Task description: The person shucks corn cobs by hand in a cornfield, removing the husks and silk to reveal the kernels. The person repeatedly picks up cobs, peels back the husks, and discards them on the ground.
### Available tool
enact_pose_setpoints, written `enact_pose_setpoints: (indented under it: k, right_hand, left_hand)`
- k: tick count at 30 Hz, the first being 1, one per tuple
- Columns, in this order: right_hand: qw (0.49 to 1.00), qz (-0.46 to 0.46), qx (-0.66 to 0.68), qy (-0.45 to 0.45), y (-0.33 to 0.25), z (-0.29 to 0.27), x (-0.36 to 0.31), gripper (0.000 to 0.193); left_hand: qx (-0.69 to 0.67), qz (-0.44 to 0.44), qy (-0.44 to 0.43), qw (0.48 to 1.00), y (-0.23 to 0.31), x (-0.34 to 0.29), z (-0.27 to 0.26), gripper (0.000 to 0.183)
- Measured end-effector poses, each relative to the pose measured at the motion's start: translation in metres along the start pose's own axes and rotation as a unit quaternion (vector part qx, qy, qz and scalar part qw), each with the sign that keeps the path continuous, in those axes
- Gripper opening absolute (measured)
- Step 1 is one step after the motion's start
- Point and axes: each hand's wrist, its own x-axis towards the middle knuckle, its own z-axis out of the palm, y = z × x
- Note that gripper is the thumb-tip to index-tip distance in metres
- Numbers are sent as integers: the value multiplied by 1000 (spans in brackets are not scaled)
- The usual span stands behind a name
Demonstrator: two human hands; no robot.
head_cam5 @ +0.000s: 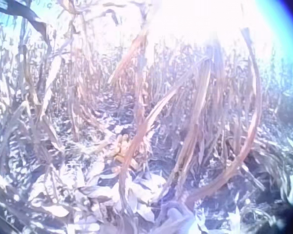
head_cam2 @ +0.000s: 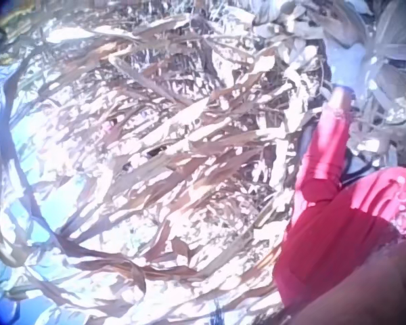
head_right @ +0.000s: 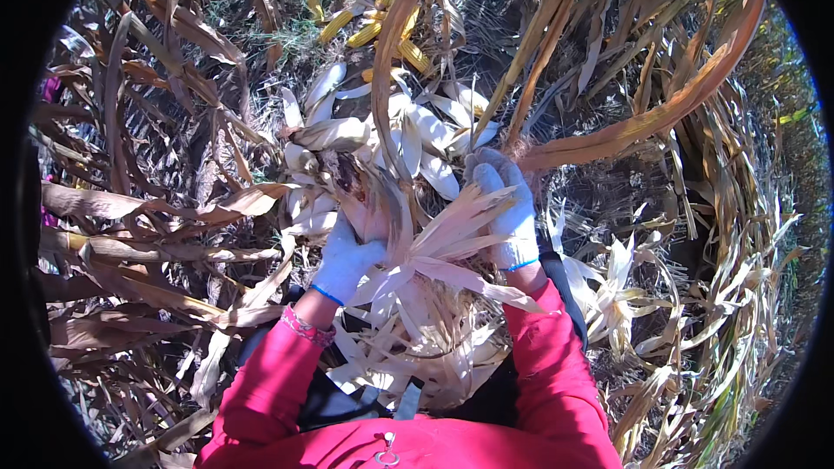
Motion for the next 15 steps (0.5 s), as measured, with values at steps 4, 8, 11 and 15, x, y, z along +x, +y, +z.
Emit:
enact_pose_setpoints:
  k: [4,8,11,15]
  right_hand:
    - [945,-81,-250,-195,34,6,-20,64]
    - [935,-11,-299,-188,27,34,-38,63]
    - [956,-11,-246,-161,24,47,-45,47]
    - [991,52,-59,-111,40,43,-44,33]
  left_hand:
    - [103,0,-78,992,9,-5,18,80]
    - [111,2,-141,984,-35,-3,16,78]
    - [131,-30,-153,979,-44,-1,14,74]
    - [-206,-97,-150,962,-28,-13,26,64]
